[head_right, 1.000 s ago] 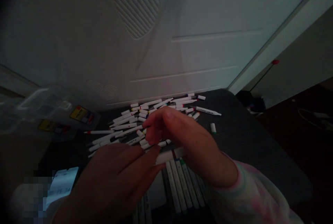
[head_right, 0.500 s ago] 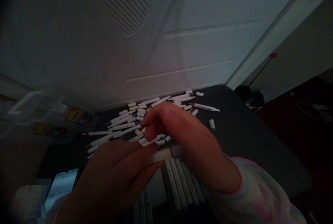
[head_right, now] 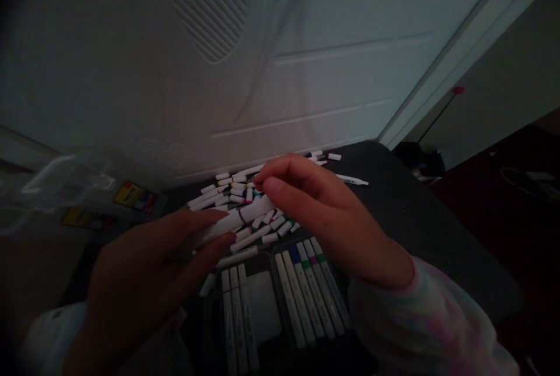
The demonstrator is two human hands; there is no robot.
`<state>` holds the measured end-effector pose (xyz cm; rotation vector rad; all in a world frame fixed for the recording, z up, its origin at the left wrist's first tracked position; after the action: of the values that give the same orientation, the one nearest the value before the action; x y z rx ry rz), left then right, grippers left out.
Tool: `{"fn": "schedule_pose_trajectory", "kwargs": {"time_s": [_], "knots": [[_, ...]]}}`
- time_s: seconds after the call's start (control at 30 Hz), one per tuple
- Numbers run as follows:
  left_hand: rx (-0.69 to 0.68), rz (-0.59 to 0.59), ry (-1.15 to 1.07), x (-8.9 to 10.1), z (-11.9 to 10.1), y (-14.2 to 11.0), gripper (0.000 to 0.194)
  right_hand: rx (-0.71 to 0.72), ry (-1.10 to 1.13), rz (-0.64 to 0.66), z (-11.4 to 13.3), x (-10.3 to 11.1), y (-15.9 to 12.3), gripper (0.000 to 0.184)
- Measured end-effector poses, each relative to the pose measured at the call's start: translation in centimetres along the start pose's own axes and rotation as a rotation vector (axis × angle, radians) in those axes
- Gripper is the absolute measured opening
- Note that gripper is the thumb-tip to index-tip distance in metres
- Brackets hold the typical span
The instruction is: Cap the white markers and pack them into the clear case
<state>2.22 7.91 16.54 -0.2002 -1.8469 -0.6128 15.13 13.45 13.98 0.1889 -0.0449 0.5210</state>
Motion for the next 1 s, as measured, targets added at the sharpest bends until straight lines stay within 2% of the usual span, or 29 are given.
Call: {"fn": "schedule_pose_trajectory", "kwargs": {"time_s": [0.13,0.23,0.4,0.63,0.77,0.87,1.0], "knots": [[0.007,0.004,-0.037,0.0,0.1,0.1,0.013,-0.059,-0.129,0.122,-0.1,-0.7,0.0,0.011],[0.02,0.033,-0.065,-0.3,0.2,0.1,0.013,-0.07,-0.126,0.148,-0.2,-0.8,-0.1,0.008],[0.04,0.062,-0.121,-0.3,0.4,0.1,0.016,-0.067,-0.073,0.088,-0.2,0.2,-0.1,0.005],[0.018,0.108,-0.135,-0.8,0.6,0.0,0.017,-0.027,0.047,-0.07,0.3,1.7,-0.3,0.002],[0.02,0.259,-0.208,-2.3,0.1,0.0,0.013,-0.004,0.079,-0.103,0.1,1.9,-0.2,0.005],[0.014,0.369,-0.27,-3.6,-0.9,0.1,0.024,0.005,0.085,-0.104,-0.1,1.9,-0.1,0.007],[0.031,0.488,-0.359,-5.3,-2.1,0.2,0.028,-0.013,0.063,-0.066,-0.3,1.4,0.0,0.008]]}}
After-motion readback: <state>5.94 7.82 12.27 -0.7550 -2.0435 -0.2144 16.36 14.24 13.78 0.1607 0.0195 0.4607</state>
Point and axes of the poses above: each hand's wrist, its own y-axis towards the middle knuckle, its own x-axis out of the back of the hand, z = x × y, the point moved 8 cm from there along y, towards the middle knuckle, and after that the axes turned 10 degrees about z, right-handed, at the moved point
